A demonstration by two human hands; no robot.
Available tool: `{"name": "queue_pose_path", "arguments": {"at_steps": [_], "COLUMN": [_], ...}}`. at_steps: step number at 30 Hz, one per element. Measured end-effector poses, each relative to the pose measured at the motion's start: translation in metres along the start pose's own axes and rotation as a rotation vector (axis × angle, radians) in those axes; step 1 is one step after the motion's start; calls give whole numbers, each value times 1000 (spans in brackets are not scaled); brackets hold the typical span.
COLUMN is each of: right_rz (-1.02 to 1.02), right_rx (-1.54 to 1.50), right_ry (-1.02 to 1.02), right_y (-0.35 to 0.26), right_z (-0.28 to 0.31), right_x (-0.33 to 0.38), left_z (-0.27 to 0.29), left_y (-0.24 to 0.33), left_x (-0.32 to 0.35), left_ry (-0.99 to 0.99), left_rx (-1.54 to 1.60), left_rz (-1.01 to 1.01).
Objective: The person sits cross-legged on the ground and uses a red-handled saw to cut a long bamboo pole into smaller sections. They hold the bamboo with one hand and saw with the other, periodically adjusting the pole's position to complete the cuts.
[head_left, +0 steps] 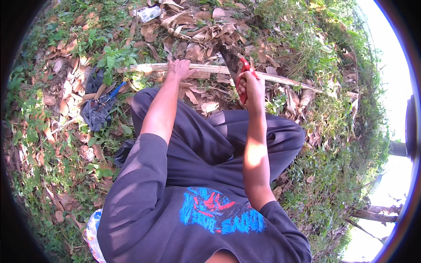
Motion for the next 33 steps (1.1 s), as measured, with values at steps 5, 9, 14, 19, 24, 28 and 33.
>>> {"name": "queue_pose_path", "arguments": {"at_steps": [5, 9, 14, 19, 24, 28, 33], "right_rz": [104, 154, 205, 308, 294, 357, 307], "right_rx": [8, 37, 156, 272, 279, 370, 250], "right_ry": [-20, 61, 71, 98, 103, 184, 128], "right_y": [83, 123, 135, 116, 107, 116, 124], "right_z": [12, 15, 12, 25, 31, 20, 17], "right_x": [21, 51, 72, 40, 26, 46, 78], "left_z": [6, 0, 3, 4, 2, -2, 6], "left_y": [9, 15, 21, 21, 19, 20, 17], "left_x": [2, -3, -5, -7, -10, -9, -13], "left_ry": [52, 57, 165, 217, 175, 118, 172], "left_rx": [30, 47, -11, -30, -12, 8, -9], "left_rz": [-6, -51, -117, -112, -80, -63, -91]}}
Point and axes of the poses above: each hand's wrist, its own x-axis away from the middle knuckle, its own z-axis out of the back of the hand, y = z × x, the point moved 9 cm from there along -x, towards the middle knuckle, and after that the axes turned 11 degrees about -z, right-handed, at the moved point
